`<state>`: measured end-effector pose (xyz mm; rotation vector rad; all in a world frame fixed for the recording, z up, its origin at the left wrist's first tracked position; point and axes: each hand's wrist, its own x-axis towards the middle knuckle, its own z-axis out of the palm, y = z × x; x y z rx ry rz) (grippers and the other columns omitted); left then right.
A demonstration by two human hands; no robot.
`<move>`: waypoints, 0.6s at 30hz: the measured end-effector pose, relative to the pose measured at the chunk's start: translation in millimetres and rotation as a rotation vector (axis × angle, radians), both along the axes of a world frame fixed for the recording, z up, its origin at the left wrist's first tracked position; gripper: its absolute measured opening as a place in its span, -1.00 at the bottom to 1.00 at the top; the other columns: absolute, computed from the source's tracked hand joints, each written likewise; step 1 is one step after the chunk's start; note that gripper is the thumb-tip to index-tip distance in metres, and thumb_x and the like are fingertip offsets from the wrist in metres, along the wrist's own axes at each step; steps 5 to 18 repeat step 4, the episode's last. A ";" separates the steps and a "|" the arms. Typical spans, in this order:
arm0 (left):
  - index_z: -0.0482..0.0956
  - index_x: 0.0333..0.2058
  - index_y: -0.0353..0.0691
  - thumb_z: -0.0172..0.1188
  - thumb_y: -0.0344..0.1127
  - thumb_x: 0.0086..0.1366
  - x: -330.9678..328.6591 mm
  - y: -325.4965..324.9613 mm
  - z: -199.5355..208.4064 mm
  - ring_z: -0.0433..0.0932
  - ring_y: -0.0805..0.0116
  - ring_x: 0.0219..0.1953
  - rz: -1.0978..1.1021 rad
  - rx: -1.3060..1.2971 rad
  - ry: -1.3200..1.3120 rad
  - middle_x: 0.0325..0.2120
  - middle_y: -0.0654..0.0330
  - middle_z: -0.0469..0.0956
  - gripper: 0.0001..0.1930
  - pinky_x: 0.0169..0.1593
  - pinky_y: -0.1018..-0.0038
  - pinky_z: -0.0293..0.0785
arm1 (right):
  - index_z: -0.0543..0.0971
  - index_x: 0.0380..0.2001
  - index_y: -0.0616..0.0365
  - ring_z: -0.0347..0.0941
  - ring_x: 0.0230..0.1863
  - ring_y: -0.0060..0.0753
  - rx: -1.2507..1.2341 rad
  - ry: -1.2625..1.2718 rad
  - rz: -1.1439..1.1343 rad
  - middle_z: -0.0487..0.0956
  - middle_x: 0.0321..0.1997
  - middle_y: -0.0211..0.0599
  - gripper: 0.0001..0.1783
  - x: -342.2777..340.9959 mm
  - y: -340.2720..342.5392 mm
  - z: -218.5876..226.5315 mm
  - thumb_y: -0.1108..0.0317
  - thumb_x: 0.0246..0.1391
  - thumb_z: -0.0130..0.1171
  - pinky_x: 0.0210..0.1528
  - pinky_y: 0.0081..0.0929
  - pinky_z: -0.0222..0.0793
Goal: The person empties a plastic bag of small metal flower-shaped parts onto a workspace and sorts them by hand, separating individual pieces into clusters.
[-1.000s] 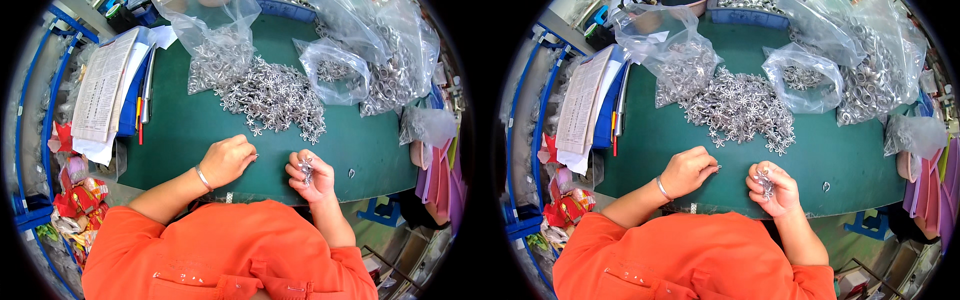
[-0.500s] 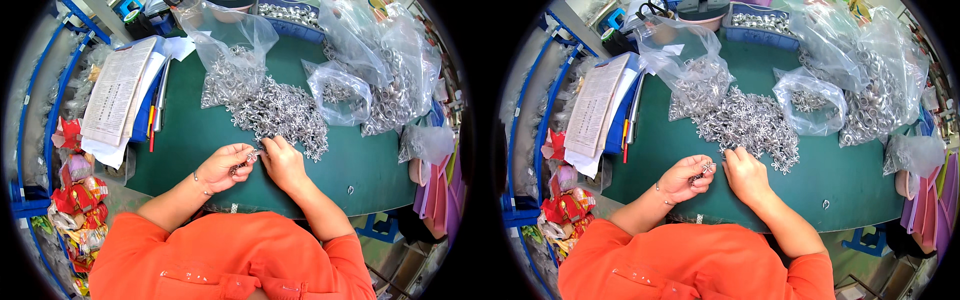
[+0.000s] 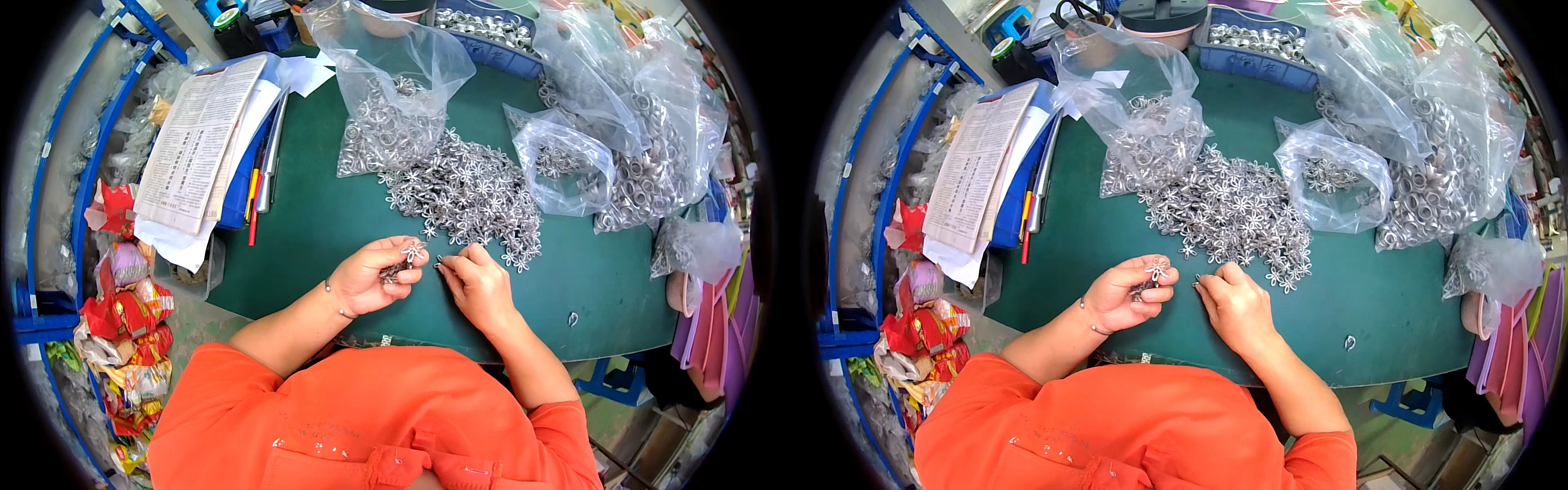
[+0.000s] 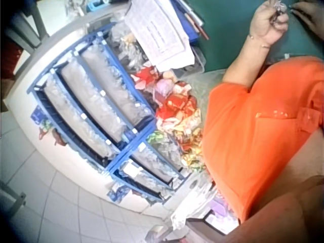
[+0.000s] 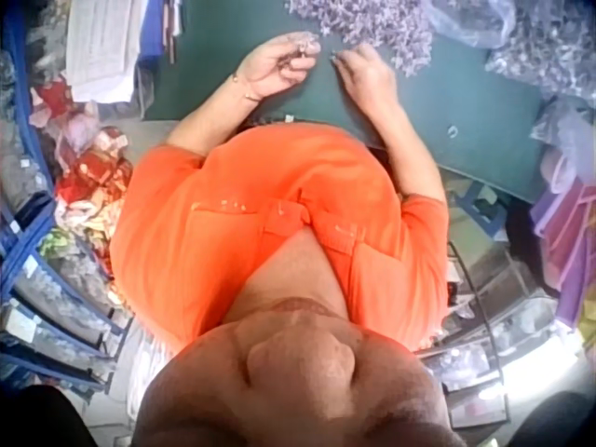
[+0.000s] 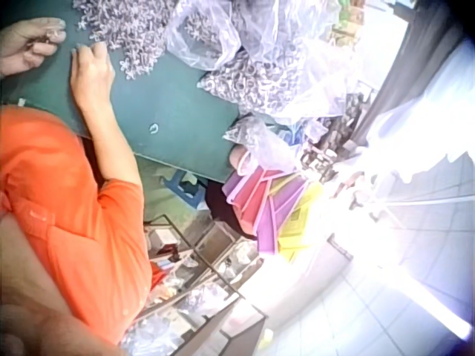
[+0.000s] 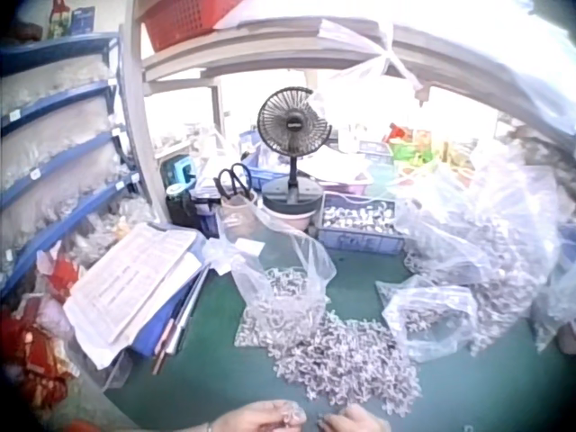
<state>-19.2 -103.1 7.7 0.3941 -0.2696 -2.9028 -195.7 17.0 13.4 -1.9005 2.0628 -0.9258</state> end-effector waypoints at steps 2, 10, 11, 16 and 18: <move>0.44 -0.18 -0.21 0.10 -0.24 0.37 3.1 -3.5 0.7 0.36 0.46 -0.41 0.023 -0.027 -0.028 -0.24 0.22 0.39 -0.82 -0.46 0.66 0.31 | 0.62 -0.36 0.10 0.52 -0.45 -0.21 -0.002 -0.026 0.000 0.49 -0.42 -0.32 -0.87 -0.4 -0.3 -1.8 0.37 -0.02 0.32 -0.44 -0.30 0.47; 0.45 -0.11 -0.23 0.15 -0.07 0.33 8.4 -12.2 -3.9 0.52 0.30 -0.27 0.061 -0.069 -0.052 -0.10 0.13 0.44 -0.65 -0.40 0.58 0.46 | 0.62 -0.35 0.08 0.53 -0.45 -0.23 0.016 -0.104 -0.007 0.50 -0.42 -0.34 -0.88 -0.9 0.4 -2.7 0.37 -0.01 0.31 -0.44 -0.32 0.48; 0.45 -0.11 -0.23 0.15 -0.07 0.33 8.4 -12.2 -3.9 0.52 0.30 -0.27 0.061 -0.069 -0.052 -0.10 0.13 0.44 -0.65 -0.40 0.58 0.46 | 0.62 -0.35 0.08 0.53 -0.45 -0.23 0.016 -0.104 -0.007 0.50 -0.42 -0.34 -0.88 -0.9 0.4 -2.7 0.37 -0.01 0.31 -0.44 -0.32 0.48; 0.45 -0.11 -0.23 0.15 -0.07 0.33 8.4 -12.2 -3.9 0.52 0.30 -0.27 0.061 -0.069 -0.052 -0.10 0.13 0.44 -0.65 -0.40 0.58 0.46 | 0.62 -0.35 0.08 0.53 -0.45 -0.23 0.016 -0.104 -0.007 0.50 -0.42 -0.34 -0.88 -0.9 0.4 -2.7 0.37 -0.01 0.31 -0.44 -0.32 0.48; 0.45 -0.11 -0.23 0.15 -0.07 0.33 8.4 -12.2 -3.9 0.52 0.30 -0.27 0.061 -0.069 -0.052 -0.10 0.13 0.44 -0.65 -0.40 0.58 0.46 | 0.62 -0.35 0.08 0.53 -0.45 -0.23 0.016 -0.104 -0.007 0.50 -0.42 -0.34 -0.88 -0.9 0.4 -2.7 0.37 -0.01 0.31 -0.44 -0.32 0.48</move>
